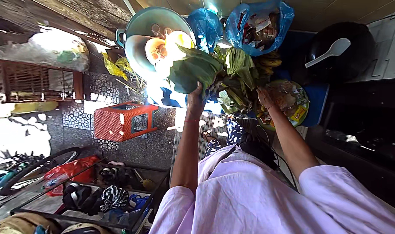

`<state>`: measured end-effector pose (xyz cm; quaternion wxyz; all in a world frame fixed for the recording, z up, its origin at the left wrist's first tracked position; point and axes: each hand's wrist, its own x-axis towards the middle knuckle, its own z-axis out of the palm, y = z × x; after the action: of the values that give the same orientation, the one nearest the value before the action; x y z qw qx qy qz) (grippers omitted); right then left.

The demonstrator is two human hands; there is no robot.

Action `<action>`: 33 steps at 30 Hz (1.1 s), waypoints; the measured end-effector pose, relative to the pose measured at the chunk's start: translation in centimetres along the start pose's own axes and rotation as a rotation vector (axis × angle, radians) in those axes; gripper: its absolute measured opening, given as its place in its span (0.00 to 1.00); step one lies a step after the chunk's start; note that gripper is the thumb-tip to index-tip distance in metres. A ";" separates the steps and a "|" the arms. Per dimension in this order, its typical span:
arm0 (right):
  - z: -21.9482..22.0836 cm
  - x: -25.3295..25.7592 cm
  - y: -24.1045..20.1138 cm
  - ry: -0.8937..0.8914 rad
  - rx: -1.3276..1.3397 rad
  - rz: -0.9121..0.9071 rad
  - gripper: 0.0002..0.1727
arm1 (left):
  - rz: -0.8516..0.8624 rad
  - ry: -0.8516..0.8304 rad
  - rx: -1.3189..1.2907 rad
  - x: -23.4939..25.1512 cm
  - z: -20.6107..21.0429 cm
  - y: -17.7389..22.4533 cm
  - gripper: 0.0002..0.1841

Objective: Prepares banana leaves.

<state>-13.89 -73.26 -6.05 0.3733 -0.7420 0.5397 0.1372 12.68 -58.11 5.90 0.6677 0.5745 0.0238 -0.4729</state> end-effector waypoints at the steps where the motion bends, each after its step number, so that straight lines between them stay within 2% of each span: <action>1: -0.6 0.2 -0.5 -0.054 -0.071 0.041 0.27 | 0.006 0.013 -0.028 -0.3 0.0 0.3 0.10; 3: -2.5 -0.7 -2.5 -0.112 -0.136 0.124 0.27 | 0.007 0.023 -0.083 -0.6 -0.3 0.5 0.10; 5: -4.1 -1.6 -4.2 -0.125 -0.063 0.180 0.27 | 0.009 0.050 -0.111 -0.7 -0.5 0.2 0.10; 8: -5.3 -3.1 -5.7 -0.054 0.249 0.201 0.26 | 0.004 0.071 -0.147 -0.6 -0.5 -0.3 0.10; 10: -4.9 -3.5 -6.0 -0.014 0.517 0.186 0.27 | 0.002 0.076 -0.167 -0.5 -0.5 -0.7 0.10; 11: -4.5 -3.4 -6.0 -0.022 0.560 0.194 0.27 | 0.002 0.076 -0.169 -0.5 -0.6 -0.9 0.10; 14: -5.2 -4.5 -7.5 -0.090 0.347 0.196 0.29 | -0.015 0.102 -0.144 -0.7 -0.5 -0.6 0.10; 16: -5.6 -6.1 -8.6 -0.009 0.341 0.042 0.23 | -0.025 0.104 -0.149 -1.0 -0.6 -0.4 0.10; 18: -5.6 -7.4 -10.1 0.112 0.427 -0.248 0.20 | -0.043 0.077 -0.165 -1.3 -0.6 -0.3 0.11; 20: -4.9 -7.9 -12.1 0.131 0.416 -0.480 0.31 | -0.061 0.050 -0.159 -1.8 -0.2 -0.3 0.11; 21: -4.5 -7.8 -13.0 0.122 0.374 -0.539 0.35 | -0.067 0.034 -0.155 -2.1 0.1 -0.2 0.12; 22: -4.2 -7.7 -13.8 0.132 0.326 -0.551 0.34 | -0.068 0.024 -0.154 -2.3 0.3 -0.1 0.11; 25: -3.9 -6.8 -14.6 0.223 0.288 -0.440 0.18 | -0.033 0.002 -0.170 -3.1 -0.2 0.8 0.11; 29: -4.8 -4.9 -11.6 0.340 0.612 -0.311 0.16 | 0.053 0.066 -0.168 -5.3 -2.8 3.4 0.09; 33: -5.5 -4.5 -8.9 0.465 0.919 -0.157 0.14 | 0.128 0.085 -0.138 -7.3 -6.8 3.8 0.09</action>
<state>-8.65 -72.73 4.10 0.5398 -0.5505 0.5558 -0.3108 14.59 -48.75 10.66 0.7329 0.5471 0.0478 -0.4016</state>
